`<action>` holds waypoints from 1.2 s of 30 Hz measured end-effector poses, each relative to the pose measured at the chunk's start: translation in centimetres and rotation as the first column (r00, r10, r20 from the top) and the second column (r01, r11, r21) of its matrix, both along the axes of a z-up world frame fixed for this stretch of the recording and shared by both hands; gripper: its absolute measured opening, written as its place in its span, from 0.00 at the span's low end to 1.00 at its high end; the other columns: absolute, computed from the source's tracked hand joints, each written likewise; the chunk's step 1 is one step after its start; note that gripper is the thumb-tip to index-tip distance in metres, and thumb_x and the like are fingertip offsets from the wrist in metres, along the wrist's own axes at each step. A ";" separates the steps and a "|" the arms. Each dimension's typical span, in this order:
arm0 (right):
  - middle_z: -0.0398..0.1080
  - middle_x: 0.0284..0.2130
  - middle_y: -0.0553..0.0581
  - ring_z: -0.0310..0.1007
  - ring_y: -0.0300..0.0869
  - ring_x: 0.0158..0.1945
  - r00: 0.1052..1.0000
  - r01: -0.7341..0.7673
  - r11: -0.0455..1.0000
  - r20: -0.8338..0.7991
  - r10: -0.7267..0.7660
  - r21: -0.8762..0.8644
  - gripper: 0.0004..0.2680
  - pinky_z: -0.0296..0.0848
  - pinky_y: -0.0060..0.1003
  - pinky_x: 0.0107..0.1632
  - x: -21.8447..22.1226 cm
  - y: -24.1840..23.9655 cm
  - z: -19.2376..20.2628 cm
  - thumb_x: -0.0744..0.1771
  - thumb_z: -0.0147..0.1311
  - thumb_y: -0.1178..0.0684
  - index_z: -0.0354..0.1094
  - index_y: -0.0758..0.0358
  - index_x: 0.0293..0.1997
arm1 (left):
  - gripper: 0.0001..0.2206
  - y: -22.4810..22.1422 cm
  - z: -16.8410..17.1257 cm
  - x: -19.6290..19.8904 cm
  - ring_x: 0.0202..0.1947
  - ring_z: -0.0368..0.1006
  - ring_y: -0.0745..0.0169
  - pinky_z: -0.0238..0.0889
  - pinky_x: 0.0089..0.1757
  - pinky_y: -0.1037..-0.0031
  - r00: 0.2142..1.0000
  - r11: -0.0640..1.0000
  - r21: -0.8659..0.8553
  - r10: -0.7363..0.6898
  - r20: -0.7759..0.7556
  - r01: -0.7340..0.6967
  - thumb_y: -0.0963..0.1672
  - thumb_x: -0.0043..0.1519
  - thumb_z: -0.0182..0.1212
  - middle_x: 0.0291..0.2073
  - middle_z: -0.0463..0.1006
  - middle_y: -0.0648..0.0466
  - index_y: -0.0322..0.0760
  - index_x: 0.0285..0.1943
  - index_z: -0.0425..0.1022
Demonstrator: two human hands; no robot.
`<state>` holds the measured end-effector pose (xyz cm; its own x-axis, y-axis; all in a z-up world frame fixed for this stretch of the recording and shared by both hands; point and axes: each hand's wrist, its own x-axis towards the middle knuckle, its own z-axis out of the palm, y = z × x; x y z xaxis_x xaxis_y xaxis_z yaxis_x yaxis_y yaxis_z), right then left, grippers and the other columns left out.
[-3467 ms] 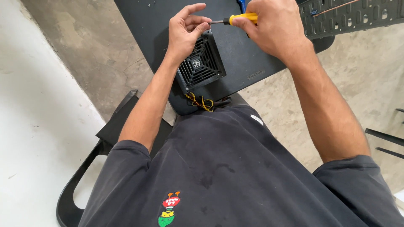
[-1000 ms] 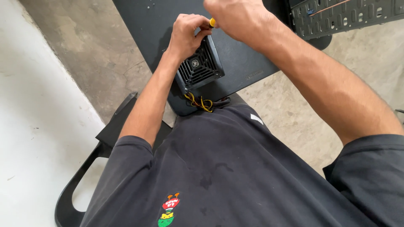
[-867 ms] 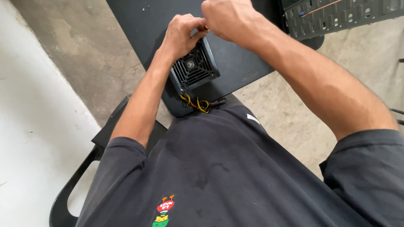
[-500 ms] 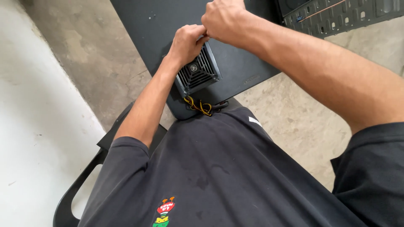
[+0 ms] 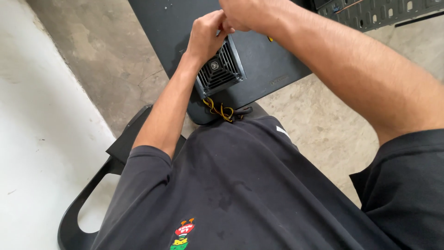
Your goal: Disassembling a computer power supply unit by removing the fan grill screws using a screwdriver.
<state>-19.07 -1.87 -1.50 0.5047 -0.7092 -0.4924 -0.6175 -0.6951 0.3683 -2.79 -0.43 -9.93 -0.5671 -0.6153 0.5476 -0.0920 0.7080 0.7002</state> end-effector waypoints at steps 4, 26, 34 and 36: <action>0.75 0.25 0.47 0.77 0.39 0.29 1.000 0.017 1.000 0.007 -0.017 0.009 0.05 0.73 0.35 0.26 1.5 0.5 0.1 0.65 0.57 0.53 0.76 0.48 0.28 | 0.06 -0.8 -1.1 0.3 0.28 0.77 0.50 0.68 0.31 0.65 0.999 0.998 0.061 -0.036 0.027 0.034 0.34 0.59 0.71 0.28 0.81 0.48 0.31 0.35 0.77; 0.76 0.27 0.52 0.79 0.46 0.29 0.984 0.170 0.984 0.052 -0.173 0.056 0.06 0.74 0.40 0.26 1.2 2.1 1.7 0.64 0.60 0.46 0.73 0.53 0.33 | 0.09 0.4 -2.6 0.2 0.24 0.60 0.55 0.54 0.28 0.65 0.999 0.996 0.084 0.022 -0.034 -0.019 0.34 0.55 0.62 0.24 0.68 0.52 0.34 0.30 0.67; 0.77 0.27 0.53 0.79 0.49 0.29 0.975 0.204 0.976 0.069 -0.210 0.078 0.09 0.74 0.42 0.26 0.2 1.6 2.1 0.64 0.61 0.43 0.72 0.55 0.35 | 0.12 0.1 0.8 0.7 0.39 0.77 0.49 0.78 0.37 0.62 0.987 0.974 0.172 -0.157 0.038 0.148 0.37 0.58 0.76 0.40 0.81 0.48 0.32 0.46 0.78; 0.77 0.27 0.54 0.80 0.50 0.29 0.970 0.222 0.972 0.079 -0.228 0.081 0.10 0.74 0.43 0.26 1.1 0.9 2.3 0.64 0.62 0.42 0.72 0.56 0.36 | 0.06 -0.4 -0.9 0.5 0.27 0.71 0.51 0.69 0.28 0.65 1.000 0.993 0.119 -0.009 0.000 0.009 0.35 0.51 0.61 0.28 0.78 0.51 0.36 0.32 0.75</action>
